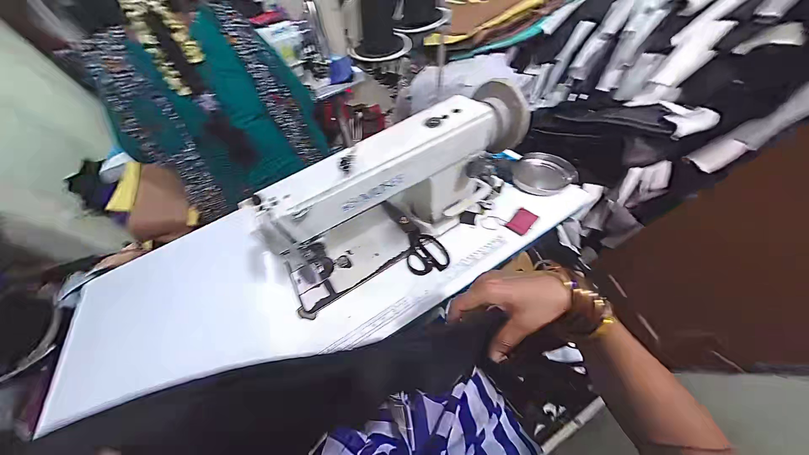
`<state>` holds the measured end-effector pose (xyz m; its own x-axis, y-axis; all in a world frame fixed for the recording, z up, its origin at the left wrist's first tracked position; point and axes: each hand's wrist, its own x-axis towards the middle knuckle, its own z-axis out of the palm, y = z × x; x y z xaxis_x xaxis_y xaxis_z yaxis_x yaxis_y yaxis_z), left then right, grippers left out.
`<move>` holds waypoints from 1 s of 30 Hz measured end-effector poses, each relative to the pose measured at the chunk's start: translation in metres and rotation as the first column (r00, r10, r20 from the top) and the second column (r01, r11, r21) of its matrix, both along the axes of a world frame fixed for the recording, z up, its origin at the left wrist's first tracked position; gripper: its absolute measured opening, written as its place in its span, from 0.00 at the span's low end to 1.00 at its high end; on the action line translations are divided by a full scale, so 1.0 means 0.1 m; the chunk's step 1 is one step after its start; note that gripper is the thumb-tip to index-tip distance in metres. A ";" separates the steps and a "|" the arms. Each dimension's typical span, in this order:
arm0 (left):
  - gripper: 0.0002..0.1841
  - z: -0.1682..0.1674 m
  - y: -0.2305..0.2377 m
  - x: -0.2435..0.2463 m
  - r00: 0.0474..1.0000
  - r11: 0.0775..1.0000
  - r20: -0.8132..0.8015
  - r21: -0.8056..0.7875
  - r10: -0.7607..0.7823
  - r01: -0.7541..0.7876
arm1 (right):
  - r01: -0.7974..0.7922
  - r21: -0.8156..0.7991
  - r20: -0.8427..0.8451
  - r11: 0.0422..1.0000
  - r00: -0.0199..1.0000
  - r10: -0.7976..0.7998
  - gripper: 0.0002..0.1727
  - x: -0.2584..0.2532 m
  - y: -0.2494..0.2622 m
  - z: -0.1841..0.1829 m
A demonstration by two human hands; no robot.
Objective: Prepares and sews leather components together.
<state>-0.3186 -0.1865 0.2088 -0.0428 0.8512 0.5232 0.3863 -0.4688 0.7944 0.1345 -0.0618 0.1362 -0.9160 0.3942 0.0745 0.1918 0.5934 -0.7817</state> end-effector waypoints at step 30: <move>0.37 -1.85 0.64 -0.24 0.677 0.747 -0.735 -0.473 -0.042 -0.467 | 0.894 -0.061 0.138 0.443 0.448 -0.884 0.18 -1.75 1.55 -1.01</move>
